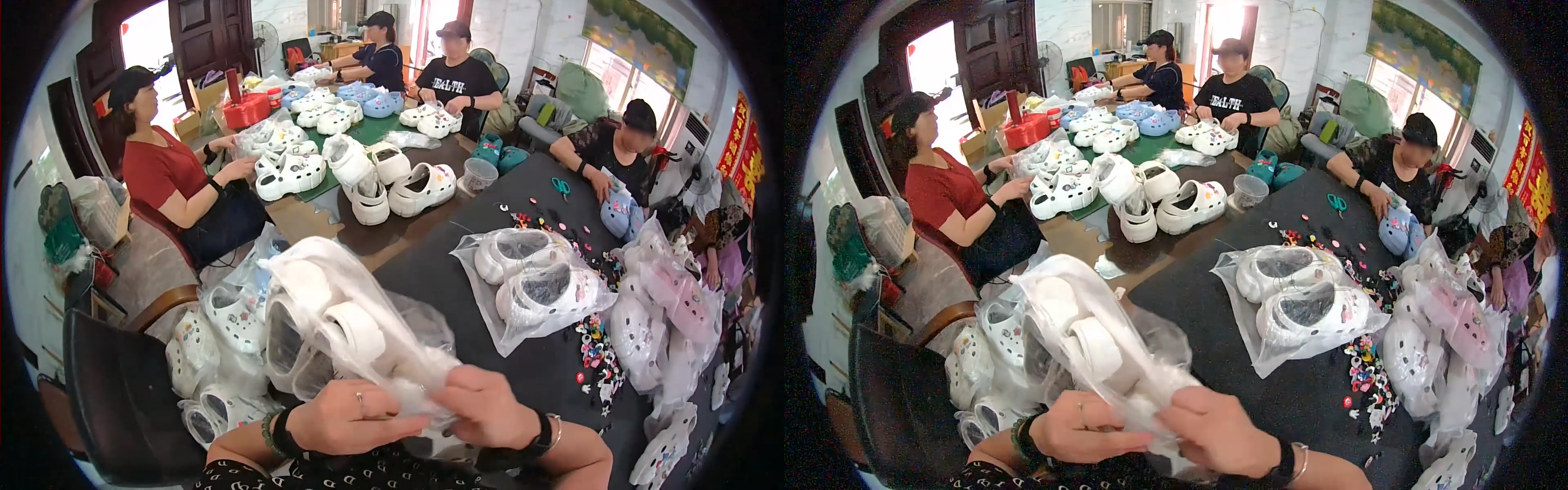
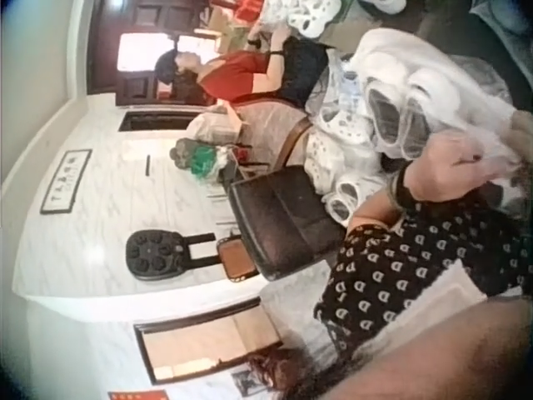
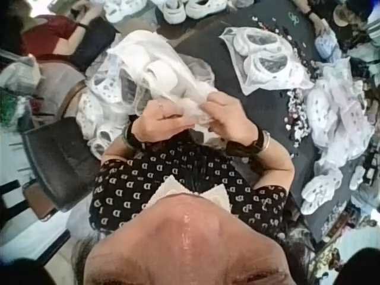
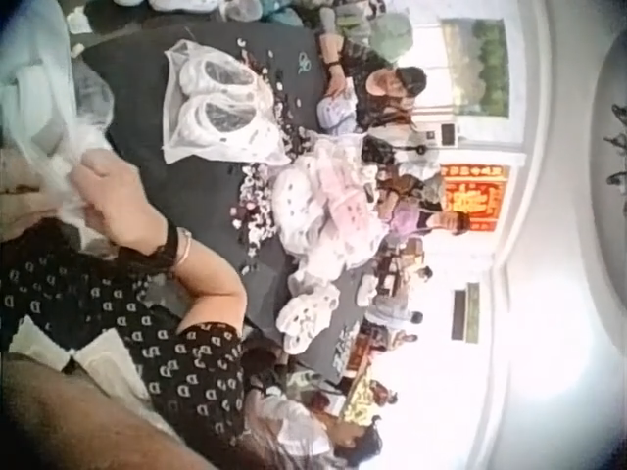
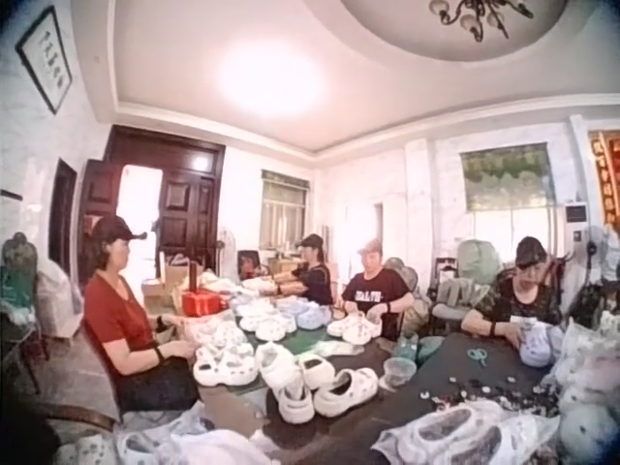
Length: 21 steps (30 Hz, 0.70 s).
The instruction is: Decorating clogs with charms and placing them into plastic bags for packaging.
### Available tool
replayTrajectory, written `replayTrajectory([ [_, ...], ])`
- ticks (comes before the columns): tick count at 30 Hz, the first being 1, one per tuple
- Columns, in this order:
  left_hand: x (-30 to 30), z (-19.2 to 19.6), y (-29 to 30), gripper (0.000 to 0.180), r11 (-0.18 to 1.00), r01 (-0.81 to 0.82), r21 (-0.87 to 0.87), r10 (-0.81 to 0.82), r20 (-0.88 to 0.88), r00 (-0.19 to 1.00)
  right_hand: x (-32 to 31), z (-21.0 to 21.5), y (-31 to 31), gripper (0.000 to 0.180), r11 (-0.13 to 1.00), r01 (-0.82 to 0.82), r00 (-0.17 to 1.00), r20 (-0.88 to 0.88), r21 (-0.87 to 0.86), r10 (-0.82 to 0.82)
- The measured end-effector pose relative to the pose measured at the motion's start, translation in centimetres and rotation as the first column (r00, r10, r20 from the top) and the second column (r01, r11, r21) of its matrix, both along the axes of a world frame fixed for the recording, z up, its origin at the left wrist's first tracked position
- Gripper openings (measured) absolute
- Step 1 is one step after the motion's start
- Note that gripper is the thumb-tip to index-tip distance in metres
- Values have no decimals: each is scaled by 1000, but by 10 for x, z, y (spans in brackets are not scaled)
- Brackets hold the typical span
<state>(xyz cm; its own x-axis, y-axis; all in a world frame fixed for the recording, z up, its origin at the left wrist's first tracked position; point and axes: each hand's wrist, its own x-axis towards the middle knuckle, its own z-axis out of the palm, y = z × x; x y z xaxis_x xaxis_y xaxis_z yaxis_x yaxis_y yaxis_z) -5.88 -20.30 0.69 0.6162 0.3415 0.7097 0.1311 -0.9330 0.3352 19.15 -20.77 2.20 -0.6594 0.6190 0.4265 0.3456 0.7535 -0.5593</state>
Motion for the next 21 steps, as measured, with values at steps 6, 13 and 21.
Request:
replayTrajectory([
  [6,-3,19,16,34,999,39,27,-41,53,998,48,31,-12,23,925,376,920,-140,57,-365],
  [13,-21,4,10,8,891,-452,-40,448,226,865,120,69,-34,10,710,687,694,-425,152,-581],
  [21,7,-7,41,13,937,-342,70,329,144,933,265,128,-83,15,280,960,155,-799,-17,-581],
])
